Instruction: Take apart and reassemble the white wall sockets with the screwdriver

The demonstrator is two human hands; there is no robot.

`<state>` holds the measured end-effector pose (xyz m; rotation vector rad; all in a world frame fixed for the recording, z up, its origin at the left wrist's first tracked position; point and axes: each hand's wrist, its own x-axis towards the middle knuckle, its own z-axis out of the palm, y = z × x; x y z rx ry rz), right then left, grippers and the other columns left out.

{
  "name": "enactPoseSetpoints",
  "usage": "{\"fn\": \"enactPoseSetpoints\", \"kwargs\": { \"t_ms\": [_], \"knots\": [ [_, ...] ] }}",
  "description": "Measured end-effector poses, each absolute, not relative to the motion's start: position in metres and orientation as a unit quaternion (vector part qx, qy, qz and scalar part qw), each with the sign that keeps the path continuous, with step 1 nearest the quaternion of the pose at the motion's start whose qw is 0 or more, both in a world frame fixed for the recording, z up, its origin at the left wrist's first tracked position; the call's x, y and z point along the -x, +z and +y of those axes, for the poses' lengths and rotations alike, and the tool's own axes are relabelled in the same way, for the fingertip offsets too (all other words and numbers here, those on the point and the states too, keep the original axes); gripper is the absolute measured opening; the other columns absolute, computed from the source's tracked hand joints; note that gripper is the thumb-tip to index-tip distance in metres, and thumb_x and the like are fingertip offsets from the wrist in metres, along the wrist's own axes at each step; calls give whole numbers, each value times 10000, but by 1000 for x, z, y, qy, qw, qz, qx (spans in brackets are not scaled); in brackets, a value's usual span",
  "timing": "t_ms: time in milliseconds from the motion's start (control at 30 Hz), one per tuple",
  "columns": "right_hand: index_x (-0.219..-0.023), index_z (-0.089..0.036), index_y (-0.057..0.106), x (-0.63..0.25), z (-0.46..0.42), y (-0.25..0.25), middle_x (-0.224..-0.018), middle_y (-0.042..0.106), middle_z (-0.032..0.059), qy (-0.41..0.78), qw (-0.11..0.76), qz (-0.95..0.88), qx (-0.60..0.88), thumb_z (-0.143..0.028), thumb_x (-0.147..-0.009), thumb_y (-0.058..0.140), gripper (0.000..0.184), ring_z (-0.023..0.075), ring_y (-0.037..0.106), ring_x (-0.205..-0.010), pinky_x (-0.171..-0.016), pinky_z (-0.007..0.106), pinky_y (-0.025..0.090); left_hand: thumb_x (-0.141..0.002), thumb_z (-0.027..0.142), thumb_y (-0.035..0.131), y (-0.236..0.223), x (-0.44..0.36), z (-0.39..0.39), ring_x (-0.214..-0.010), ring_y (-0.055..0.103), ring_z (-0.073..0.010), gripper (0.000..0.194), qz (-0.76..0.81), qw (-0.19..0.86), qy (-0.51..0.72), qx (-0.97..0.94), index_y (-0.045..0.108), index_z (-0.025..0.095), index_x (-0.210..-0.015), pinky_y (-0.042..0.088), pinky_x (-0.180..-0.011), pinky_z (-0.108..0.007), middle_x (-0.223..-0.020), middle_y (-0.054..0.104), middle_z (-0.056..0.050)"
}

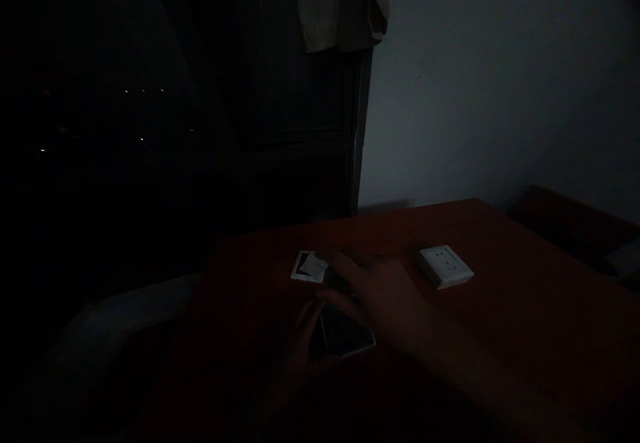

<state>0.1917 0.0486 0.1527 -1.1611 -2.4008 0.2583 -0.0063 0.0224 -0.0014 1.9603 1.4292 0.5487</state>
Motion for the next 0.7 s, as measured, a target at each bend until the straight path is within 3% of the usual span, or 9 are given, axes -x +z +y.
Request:
{"fn": "enactPoseSetpoints", "kwargs": {
  "t_ms": [100,233,300,500,700],
  "knots": [
    [-1323,-217,447,-190,49,153,-1102,655,104,88,216,-868,439,-375,-927,460,426,245,657,-865,-691,364,506,-667,469,767,-5,8,23,-1388,274,-371,943,539,324,209,-749,304,233,-1454,301,-1105,-543,-1534,275,-134],
    [-1428,-192,286,-193,46,154,-1337,534,125,172,262,-874,370,-192,-869,479,592,232,574,-1120,-884,371,485,-658,497,766,-7,8,22,-1384,282,-369,956,530,323,213,-754,302,239,-1453,307,-1105,-532,-1532,277,-136],
    [-1418,-221,315,-194,46,154,-1335,541,102,185,272,-875,354,-185,-883,477,560,215,567,-1137,-907,356,477,-679,488,753,-8,8,22,-1384,283,-367,930,533,319,218,-752,298,250,-1455,303,-1104,-540,-1533,277,-131],
    [-1248,-217,513,-189,50,151,-1058,651,100,85,227,-871,428,-385,-925,472,366,227,648,-835,-654,328,499,-682,455,763,-7,8,22,-1397,249,-374,909,541,317,201,-752,321,241,-1448,276,-1113,-560,-1537,268,-133],
    [-1417,-227,303,-194,45,158,-1331,541,100,171,256,-879,365,-153,-842,504,613,215,579,-1108,-862,343,488,-693,507,738,-3,7,21,-1388,272,-368,891,534,312,227,-752,327,261,-1443,295,-1114,-537,-1524,306,-108]
  ]
}}
